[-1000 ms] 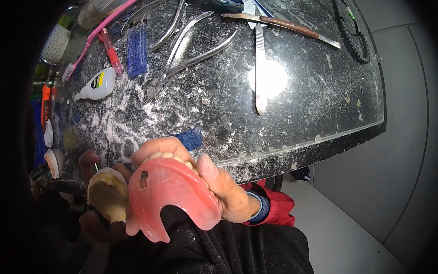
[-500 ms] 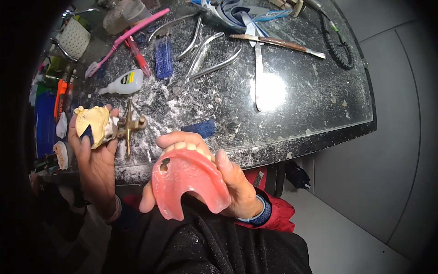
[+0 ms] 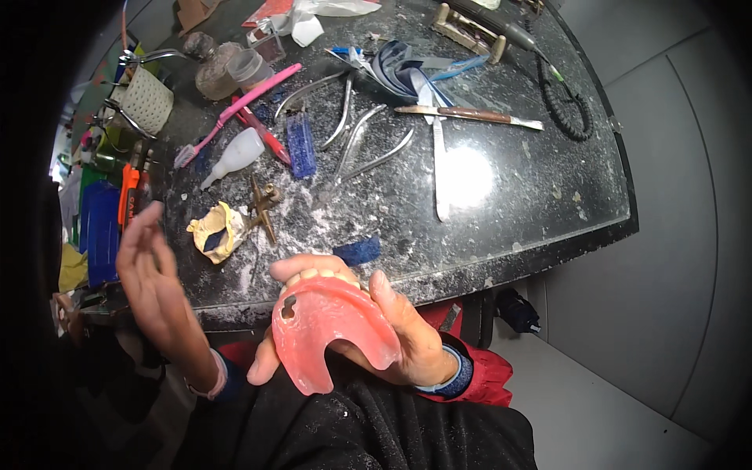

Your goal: The person grinds a denture using a rotary tool and then fits the denture onto a plaster dental model by hand.

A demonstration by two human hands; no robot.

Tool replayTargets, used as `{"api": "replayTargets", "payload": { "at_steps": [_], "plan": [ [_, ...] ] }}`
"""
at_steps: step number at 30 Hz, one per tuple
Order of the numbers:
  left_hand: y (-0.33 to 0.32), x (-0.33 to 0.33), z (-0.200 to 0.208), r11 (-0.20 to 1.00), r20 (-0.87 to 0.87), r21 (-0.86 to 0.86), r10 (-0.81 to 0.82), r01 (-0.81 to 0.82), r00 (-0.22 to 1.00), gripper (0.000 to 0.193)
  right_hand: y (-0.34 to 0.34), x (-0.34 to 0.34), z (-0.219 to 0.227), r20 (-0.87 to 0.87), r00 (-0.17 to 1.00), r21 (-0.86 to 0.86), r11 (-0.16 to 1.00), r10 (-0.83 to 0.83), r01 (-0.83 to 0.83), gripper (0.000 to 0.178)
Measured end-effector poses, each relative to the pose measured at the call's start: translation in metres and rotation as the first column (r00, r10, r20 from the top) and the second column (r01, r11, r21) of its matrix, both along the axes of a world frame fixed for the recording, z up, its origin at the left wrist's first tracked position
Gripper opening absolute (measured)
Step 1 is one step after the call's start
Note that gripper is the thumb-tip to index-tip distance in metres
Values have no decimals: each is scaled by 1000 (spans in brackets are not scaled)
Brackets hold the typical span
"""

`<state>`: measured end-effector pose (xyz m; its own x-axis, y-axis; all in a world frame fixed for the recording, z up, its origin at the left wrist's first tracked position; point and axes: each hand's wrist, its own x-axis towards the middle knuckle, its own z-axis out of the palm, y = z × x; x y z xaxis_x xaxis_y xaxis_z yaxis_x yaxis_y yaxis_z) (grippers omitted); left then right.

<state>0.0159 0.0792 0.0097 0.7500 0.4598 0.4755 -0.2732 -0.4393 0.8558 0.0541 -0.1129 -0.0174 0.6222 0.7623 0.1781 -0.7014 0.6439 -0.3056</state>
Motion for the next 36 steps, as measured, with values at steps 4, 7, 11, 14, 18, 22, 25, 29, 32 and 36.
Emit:
{"api": "replayTargets", "payload": {
  "at_steps": [4,7,11,14,18,22,25,29,32,36],
  "plan": [
    [-5,10,14,749,-167,-15,-656,663,736,101,-1,7,15,-29,986,-141,976,163,-165,71],
    [-22,19,10,753,-138,-88,-657,652,741,91,-2,10,14,-62,978,-266,941,200,-209,73],
    [-24,33,3,682,-138,-15,-726,732,674,104,-11,13,16,-83,976,-323,921,202,-218,75],
    [-20,32,-5,711,-98,-5,-700,703,708,98,-7,12,4,-180,946,-372,872,269,-319,80],
    [-21,35,-6,724,-107,-61,-689,687,717,92,-6,12,0,-211,933,-573,736,292,-360,91],
    [-23,40,1,699,-104,-113,-715,706,692,91,-11,14,3,-162,942,-601,728,294,-331,95],
    [-22,35,-2,705,-87,-145,-708,694,701,89,-7,10,0,-286,930,-391,857,233,-335,68],
    [-15,27,-2,685,-110,-187,-727,704,677,90,4,4,-5,-141,987,-139,985,81,-100,59],
    [-28,19,1,695,-184,-596,-606,403,774,91,8,2,-8,-66,995,-297,954,-75,52,58],
    [-24,2,0,795,11,-407,-489,451,872,74,14,-20,-12,264,952,-310,921,-154,235,50]
  ]
}}
